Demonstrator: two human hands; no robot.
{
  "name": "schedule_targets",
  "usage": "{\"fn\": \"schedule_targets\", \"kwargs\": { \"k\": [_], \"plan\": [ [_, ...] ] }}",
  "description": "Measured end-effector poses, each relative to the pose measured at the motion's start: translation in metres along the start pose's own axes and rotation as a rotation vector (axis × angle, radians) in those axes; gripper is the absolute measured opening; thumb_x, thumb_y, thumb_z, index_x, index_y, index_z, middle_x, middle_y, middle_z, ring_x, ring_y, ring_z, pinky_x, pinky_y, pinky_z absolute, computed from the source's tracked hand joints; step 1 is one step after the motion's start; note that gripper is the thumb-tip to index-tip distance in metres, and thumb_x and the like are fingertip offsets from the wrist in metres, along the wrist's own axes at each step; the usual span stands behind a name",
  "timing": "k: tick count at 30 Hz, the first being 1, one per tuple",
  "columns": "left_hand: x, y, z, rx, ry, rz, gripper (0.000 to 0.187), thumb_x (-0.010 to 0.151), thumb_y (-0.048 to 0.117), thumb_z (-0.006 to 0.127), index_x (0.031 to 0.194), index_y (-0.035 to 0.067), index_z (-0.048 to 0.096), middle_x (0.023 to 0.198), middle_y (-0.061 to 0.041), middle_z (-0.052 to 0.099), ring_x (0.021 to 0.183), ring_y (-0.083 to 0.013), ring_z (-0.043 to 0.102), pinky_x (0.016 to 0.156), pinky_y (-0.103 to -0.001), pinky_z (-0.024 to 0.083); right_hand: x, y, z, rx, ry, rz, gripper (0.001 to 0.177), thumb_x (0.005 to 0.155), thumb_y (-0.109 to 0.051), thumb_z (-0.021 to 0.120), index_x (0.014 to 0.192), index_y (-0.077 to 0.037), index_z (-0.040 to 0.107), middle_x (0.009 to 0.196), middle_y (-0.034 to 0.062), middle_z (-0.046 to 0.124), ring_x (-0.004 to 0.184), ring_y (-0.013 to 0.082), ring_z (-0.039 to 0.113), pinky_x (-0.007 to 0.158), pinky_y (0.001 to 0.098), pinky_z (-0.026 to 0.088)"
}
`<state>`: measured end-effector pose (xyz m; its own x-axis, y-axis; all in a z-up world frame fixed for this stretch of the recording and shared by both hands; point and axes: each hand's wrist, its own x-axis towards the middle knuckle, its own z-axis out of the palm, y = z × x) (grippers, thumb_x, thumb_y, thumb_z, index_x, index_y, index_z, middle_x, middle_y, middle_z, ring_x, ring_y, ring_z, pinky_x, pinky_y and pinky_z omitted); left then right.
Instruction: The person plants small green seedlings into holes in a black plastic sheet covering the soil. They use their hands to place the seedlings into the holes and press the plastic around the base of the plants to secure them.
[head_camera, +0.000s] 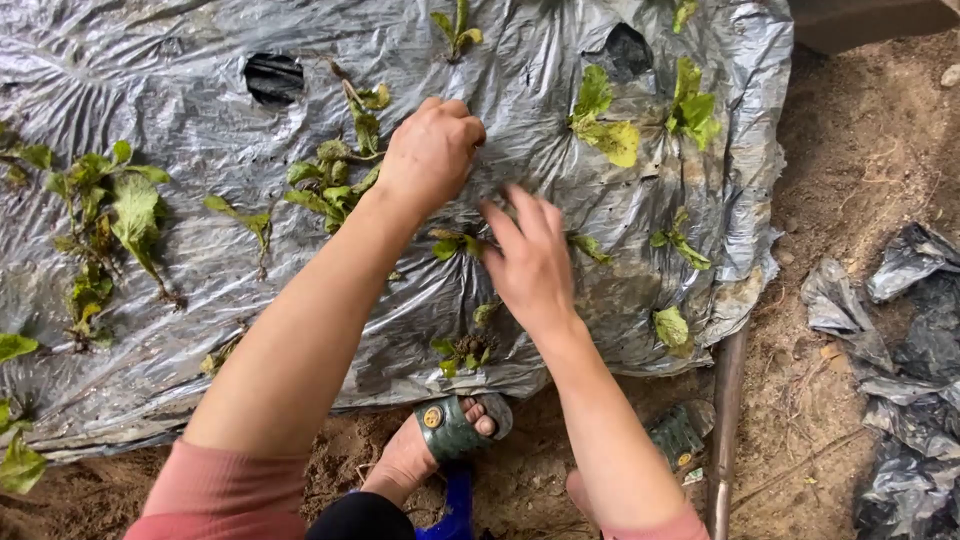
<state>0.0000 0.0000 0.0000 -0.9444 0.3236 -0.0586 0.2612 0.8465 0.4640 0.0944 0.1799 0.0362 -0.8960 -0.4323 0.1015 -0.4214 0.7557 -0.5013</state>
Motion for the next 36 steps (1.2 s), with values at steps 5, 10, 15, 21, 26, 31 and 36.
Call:
{"fn": "schedule_targets", "kwargs": {
  "k": [5, 10, 15, 21, 26, 31, 36],
  "plan": [
    [0.019, -0.015, 0.027, 0.036, -0.017, -0.056, 0.020, 0.083, -0.013, 0.059, 0.089, 0.000, 0.073, 0.086, -0.012, 0.063, 0.084, -0.0371, 0.061, 0.062, -0.049, 0.058, 0.033, 0.009, 0.030, -0.090, -0.258, 0.063, 0.073, 0.091, -0.042, 0.075, 0.152, -0.016, 0.045, 0.160, 0.0193, 0.034, 0.145, 0.0518, 0.030, 0.114, 0.0706, 0.030],
    [0.024, -0.018, 0.027, 0.084, -0.039, -0.054, 0.016, 0.085, -0.018, 0.064, 0.081, -0.003, 0.069, 0.082, -0.012, 0.062, 0.075, -0.0346, 0.063, 0.058, -0.047, 0.059, 0.027, 0.012, 0.041, -0.100, -0.272, 0.062, 0.071, 0.093, -0.046, 0.073, 0.153, -0.021, 0.045, 0.162, 0.0118, 0.033, 0.149, 0.0466, 0.026, 0.113, 0.0707, 0.029],
    [0.042, -0.026, 0.037, 0.117, -0.096, -0.093, 0.028, 0.075, -0.024, 0.057, 0.085, -0.001, 0.070, 0.081, -0.017, 0.064, 0.065, -0.0380, 0.064, 0.056, -0.049, 0.057, 0.028, 0.012, 0.045, -0.149, -0.320, 0.118, 0.075, 0.088, -0.050, 0.076, 0.151, -0.020, 0.048, 0.164, 0.0098, 0.030, 0.151, 0.0414, 0.022, 0.117, 0.0665, 0.023],
    [0.051, -0.020, 0.041, 0.226, -0.091, -0.047, 0.035, 0.073, -0.027, 0.060, 0.089, 0.000, 0.075, 0.078, -0.018, 0.069, 0.064, -0.0303, 0.068, 0.054, -0.042, 0.063, 0.028, 0.013, 0.049, -0.169, -0.292, 0.098, 0.076, 0.085, -0.052, 0.078, 0.147, -0.019, 0.051, 0.163, 0.0089, 0.030, 0.150, 0.0416, 0.024, 0.116, 0.0680, 0.026],
    [0.053, -0.028, 0.054, 0.335, -0.048, 0.017, 0.016, 0.077, -0.005, 0.063, 0.088, 0.006, 0.069, 0.081, -0.013, 0.066, 0.072, -0.0351, 0.072, 0.056, -0.047, 0.062, 0.028, 0.013, 0.043, -0.154, -0.235, 0.084, 0.081, 0.079, -0.052, 0.082, 0.147, -0.019, 0.054, 0.160, 0.0109, 0.034, 0.149, 0.0416, 0.029, 0.115, 0.0673, 0.031],
    [0.054, -0.041, 0.071, 0.348, 0.031, 0.045, 0.010, 0.088, 0.007, 0.057, 0.088, 0.007, 0.068, 0.076, -0.010, 0.065, 0.070, -0.0351, 0.074, 0.054, -0.047, 0.062, 0.024, 0.023, 0.040, -0.156, -0.204, 0.086, 0.083, 0.070, -0.056, 0.085, 0.142, -0.022, 0.061, 0.158, 0.0114, 0.039, 0.148, 0.0396, 0.033, 0.116, 0.0646, 0.035],
    [0.062, -0.046, 0.090, 0.266, -0.039, -0.131, 0.021, 0.093, 0.009, 0.051, 0.095, 0.003, 0.071, 0.085, -0.015, 0.070, 0.078, -0.0401, 0.075, 0.060, -0.055, 0.062, 0.000, 0.035, -0.021, 0.239, -0.068, 0.083, 0.054, 0.087, -0.021, 0.080, 0.139, -0.023, 0.063, 0.142, 0.0019, 0.060, 0.131, 0.0285, 0.058, 0.107, 0.0430, 0.051]
  ]
}}
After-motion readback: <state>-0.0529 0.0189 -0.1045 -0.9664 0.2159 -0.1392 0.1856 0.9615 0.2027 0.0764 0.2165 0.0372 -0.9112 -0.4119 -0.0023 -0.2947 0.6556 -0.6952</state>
